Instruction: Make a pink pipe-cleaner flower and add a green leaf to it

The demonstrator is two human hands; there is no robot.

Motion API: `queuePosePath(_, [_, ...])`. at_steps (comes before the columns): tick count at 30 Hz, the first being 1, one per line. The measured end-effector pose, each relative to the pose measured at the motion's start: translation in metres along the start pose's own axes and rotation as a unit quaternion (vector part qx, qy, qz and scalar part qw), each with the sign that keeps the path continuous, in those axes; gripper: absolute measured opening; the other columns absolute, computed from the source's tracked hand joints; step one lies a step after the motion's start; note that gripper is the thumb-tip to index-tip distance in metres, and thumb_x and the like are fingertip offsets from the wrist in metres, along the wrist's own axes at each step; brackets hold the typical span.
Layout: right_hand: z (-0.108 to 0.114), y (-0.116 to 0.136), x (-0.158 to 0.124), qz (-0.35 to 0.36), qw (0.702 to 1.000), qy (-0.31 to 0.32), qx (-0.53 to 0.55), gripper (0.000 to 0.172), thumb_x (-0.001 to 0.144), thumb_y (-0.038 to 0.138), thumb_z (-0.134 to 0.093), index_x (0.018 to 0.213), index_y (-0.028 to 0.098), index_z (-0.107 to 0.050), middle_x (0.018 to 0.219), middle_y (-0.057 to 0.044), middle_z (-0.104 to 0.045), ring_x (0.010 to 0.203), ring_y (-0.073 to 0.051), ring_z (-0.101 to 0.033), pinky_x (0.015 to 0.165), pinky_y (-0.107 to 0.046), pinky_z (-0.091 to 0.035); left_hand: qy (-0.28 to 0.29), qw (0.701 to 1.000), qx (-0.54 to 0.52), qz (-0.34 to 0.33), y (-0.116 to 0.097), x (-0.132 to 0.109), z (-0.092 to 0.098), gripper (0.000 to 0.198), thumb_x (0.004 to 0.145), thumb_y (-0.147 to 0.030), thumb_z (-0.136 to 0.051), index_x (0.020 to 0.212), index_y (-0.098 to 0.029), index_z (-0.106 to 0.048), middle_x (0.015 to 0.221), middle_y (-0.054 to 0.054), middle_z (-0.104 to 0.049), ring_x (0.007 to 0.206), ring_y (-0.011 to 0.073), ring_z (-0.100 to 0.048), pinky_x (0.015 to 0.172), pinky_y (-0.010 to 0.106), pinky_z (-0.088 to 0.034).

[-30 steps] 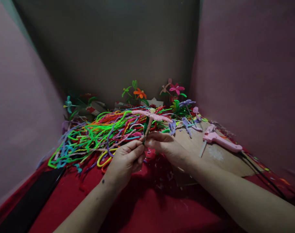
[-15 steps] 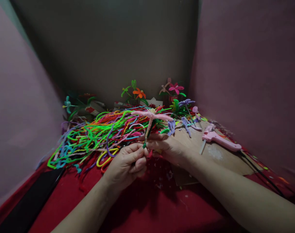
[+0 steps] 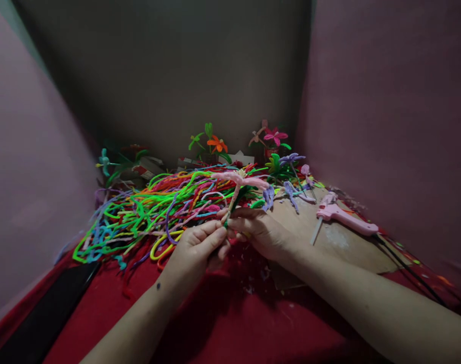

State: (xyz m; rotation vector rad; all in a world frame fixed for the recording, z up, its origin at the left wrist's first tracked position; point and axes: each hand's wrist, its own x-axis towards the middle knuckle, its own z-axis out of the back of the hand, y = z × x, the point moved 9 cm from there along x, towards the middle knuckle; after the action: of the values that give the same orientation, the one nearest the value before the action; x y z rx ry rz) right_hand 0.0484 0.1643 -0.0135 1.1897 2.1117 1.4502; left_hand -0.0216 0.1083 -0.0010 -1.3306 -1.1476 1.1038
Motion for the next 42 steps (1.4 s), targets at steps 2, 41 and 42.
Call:
queuePosePath(2, [0.0,-0.001,0.001,0.002,1.0,-0.01,0.003,0.015,0.068,0.024,-0.068,0.081,0.016,-0.07,0.07,-0.001,-0.062,0.06,-0.01,-0.05,0.054,-0.022,-0.035,-0.041,0.994,0.09,-0.036,-0.006,-0.001,0.003,0.021,0.083,-0.034,-0.053,0.073,-0.015,-0.053,0.053,-0.005,-0.047,0.043,0.0043,-0.036,0.042,0.017,-0.028])
queuePosePath(41, [-0.011,0.021,-0.008,0.066,0.995,-0.041,-0.065,0.023,0.068,0.039,-0.066,0.078,0.018,-0.071,0.078,-0.001,-0.062,0.075,-0.015,-0.055,0.073,-0.029,-0.043,-0.152,0.975,0.139,-0.083,-0.013,-0.002,0.019,0.017,0.076,-0.034,-0.058,0.072,-0.017,-0.055,0.05,-0.006,-0.05,0.039,0.0047,-0.037,0.038,0.016,-0.028])
queuePosePath(42, [-0.011,0.023,-0.009,0.068,0.995,-0.039,-0.067,0.023,0.068,0.039,-0.066,0.078,0.018,-0.071,0.081,-0.002,-0.063,0.077,-0.015,-0.055,0.074,-0.029,-0.043,-0.146,0.98,0.112,-0.073,-0.01,-0.001,0.019,0.017,0.076,-0.034,-0.059,0.073,-0.017,-0.056,0.05,-0.006,-0.05,0.039,0.0042,-0.036,0.037,0.016,-0.027])
